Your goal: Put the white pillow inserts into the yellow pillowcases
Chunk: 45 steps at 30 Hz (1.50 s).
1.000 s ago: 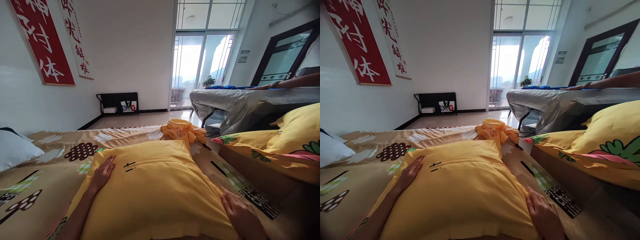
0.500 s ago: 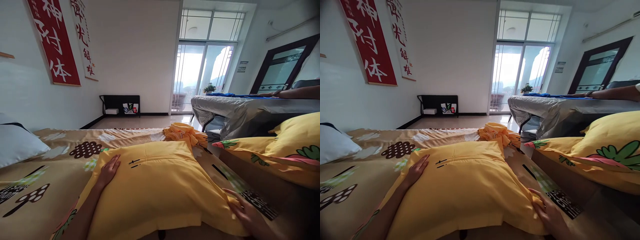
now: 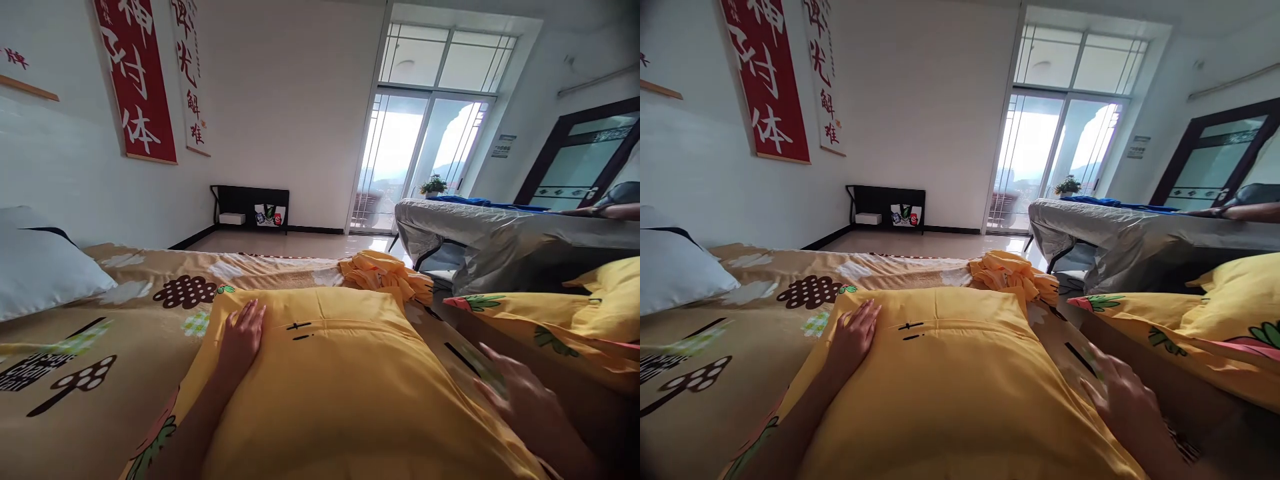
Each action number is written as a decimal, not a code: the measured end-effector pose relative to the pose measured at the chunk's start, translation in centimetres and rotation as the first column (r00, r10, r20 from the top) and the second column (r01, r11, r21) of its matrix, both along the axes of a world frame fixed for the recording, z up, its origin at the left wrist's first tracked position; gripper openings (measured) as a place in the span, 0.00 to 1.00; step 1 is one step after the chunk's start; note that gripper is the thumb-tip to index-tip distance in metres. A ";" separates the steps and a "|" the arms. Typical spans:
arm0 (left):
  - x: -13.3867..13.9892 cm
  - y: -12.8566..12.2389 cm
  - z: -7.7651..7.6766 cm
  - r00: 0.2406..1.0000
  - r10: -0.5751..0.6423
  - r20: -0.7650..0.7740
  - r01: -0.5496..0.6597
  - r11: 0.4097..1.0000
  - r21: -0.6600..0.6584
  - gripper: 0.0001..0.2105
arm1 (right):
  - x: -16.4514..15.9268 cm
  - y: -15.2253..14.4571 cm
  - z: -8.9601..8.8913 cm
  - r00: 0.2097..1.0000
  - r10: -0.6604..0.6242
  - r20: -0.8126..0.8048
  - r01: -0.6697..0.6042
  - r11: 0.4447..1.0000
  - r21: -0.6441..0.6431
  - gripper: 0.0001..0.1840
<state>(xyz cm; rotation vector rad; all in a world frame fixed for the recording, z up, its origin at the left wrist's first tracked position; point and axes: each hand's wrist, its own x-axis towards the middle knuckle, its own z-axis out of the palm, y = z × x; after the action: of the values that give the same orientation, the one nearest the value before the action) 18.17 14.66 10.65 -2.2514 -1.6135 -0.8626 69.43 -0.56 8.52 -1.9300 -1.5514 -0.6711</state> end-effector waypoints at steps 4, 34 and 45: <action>2.1 -0.7 6.1 0.994 -0.106 -0.030 0.107 0.994 0.020 0.23 | -9.7 5.5 9.6 0.966 0.259 0.012 -0.259 0.966 -0.005 0.34; -1.6 4.0 -4.4 0.966 0.239 0.101 -0.191 0.919 -0.344 0.24 | -7.6 17.3 -4.9 0.943 0.268 -0.197 -0.327 0.860 -0.393 0.32; -0.5 5.3 3.3 0.971 0.203 -0.123 -0.236 0.869 -0.434 0.23 | -7.8 17.6 3.3 0.929 0.344 -0.135 -0.355 0.731 -0.582 0.23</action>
<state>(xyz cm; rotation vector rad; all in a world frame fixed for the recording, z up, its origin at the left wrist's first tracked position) 17.68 19.97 13.98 -2.2713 -2.1585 -0.3680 61.65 17.01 11.83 -1.9446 -2.2341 0.0274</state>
